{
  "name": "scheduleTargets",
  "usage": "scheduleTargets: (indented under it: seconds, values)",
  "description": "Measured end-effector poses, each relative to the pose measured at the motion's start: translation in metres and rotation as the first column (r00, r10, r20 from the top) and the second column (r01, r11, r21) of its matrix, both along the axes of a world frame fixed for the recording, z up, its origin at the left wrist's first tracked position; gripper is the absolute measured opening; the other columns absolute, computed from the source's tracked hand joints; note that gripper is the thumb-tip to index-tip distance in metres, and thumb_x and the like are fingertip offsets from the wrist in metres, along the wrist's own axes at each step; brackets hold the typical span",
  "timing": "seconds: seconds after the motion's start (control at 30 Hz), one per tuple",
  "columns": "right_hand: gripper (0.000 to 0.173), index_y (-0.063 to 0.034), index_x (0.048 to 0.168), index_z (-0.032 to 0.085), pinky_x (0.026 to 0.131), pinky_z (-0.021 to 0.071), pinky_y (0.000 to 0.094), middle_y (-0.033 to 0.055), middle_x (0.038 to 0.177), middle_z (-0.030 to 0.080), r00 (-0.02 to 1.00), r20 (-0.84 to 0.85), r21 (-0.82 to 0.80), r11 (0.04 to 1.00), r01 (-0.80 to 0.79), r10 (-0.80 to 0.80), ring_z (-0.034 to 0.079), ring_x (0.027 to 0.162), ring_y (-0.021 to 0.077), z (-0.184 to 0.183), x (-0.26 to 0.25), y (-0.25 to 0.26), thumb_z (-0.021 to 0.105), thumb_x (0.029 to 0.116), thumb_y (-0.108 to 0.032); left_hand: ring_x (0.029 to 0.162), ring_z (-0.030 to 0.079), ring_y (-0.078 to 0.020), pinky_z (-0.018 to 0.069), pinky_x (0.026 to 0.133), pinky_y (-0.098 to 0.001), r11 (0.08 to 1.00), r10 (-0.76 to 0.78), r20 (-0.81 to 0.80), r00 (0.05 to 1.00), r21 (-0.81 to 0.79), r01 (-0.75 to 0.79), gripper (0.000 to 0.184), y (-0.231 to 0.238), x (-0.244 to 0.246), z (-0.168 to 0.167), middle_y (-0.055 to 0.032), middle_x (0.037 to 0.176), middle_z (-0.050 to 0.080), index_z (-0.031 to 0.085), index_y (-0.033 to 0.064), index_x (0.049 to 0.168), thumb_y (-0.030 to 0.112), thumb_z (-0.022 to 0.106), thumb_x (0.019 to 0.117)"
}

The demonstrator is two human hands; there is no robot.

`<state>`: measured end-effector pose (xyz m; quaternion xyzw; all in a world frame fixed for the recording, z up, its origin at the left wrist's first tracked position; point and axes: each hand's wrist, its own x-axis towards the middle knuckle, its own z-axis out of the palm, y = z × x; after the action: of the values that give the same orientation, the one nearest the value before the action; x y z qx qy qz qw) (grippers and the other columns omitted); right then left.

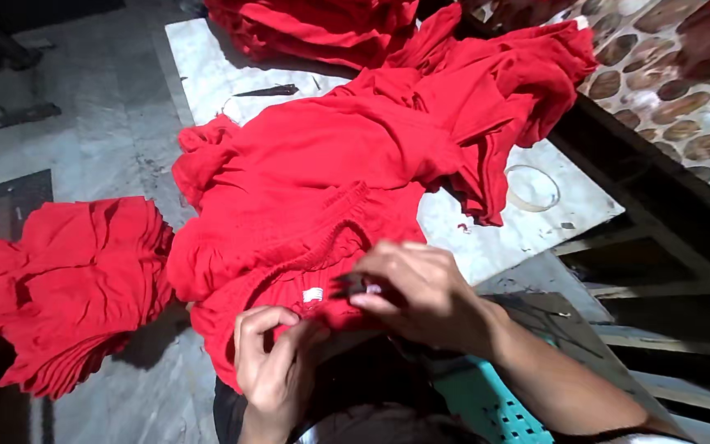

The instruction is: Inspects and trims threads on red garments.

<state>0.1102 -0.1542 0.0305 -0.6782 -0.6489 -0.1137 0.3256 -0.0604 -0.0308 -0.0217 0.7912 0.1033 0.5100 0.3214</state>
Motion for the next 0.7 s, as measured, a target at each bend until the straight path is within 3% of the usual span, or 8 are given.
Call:
scheduleTargets:
  seconds: [0.1,0.33,0.5,0.6,0.7]
  values:
    - [0.027,-0.0077,0.096,0.068,0.053,0.0427,0.0304,0.0044,0.071,0.063,0.997,0.064,-0.066,0.997,-0.045,0.049,0.059,0.059,0.0178,-0.003,-0.010,-0.006,0.051,0.1032,-0.027,0.102,0.052,0.0018,0.0405,0.095,-0.0096,0.997,0.036,0.029,0.999,0.061,-0.038,0.020,-0.004,0.002,-0.004,0.0030,0.100,0.052,0.060,0.0134,0.086,0.027,0.064,0.1003]
    - [0.036,-0.0072,0.096,0.068,0.049,0.0426,0.0316,0.0047,0.070,0.062,0.992,0.112,-0.071,0.996,-0.052,0.060,0.058,0.055,0.0193,-0.012,-0.020,0.006,0.041,0.1074,-0.028,0.101,0.052,0.0011,0.0405,0.094,-0.0099,0.988,0.066,0.037,0.997,0.140,-0.070,0.018,-0.006,0.000,-0.009,0.0024,0.099,0.051,0.059,0.0126,0.087,0.024,0.064,0.1003]
    - [0.028,-0.0087,0.098,0.068,0.049,0.0409,0.0311,0.0033,0.070,0.062,0.990,0.084,-0.071,0.991,-0.110,0.116,0.057,0.056,0.0183,-0.012,-0.020,0.002,0.046,0.1043,-0.024,0.099,0.053,0.0008,0.0406,0.093,-0.0095,0.986,0.078,0.042,0.996,0.145,-0.084,0.018,-0.007,-0.001,-0.010,0.0026,0.098,0.051,0.059,0.0130,0.087,0.024,0.065,0.0999]
    - [0.031,-0.0074,0.099,0.068,0.049,0.0418,0.0308,0.0046,0.071,0.062,0.988,0.137,-0.049,0.997,-0.060,0.066,0.057,0.055,0.0190,-0.013,-0.024,0.006,0.043,0.1068,-0.023,0.097,0.053,0.0013,0.0409,0.092,-0.0090,0.984,0.075,0.044,0.996,0.157,-0.081,0.017,-0.008,0.000,-0.010,0.0020,0.098,0.051,0.059,0.0122,0.088,0.023,0.064,0.1002]
    - [0.022,-0.0075,0.096,0.070,0.047,0.0412,0.0307,0.0050,0.068,0.062,0.974,0.225,-0.031,1.000,0.007,0.000,0.056,0.052,0.0192,-0.016,-0.027,0.012,0.051,0.1025,-0.017,0.098,0.052,0.0020,0.0401,0.092,-0.0084,0.983,0.077,0.035,0.996,0.161,-0.082,0.017,-0.008,0.000,-0.010,0.0019,0.099,0.051,0.061,0.0121,0.089,0.024,0.063,0.1013]
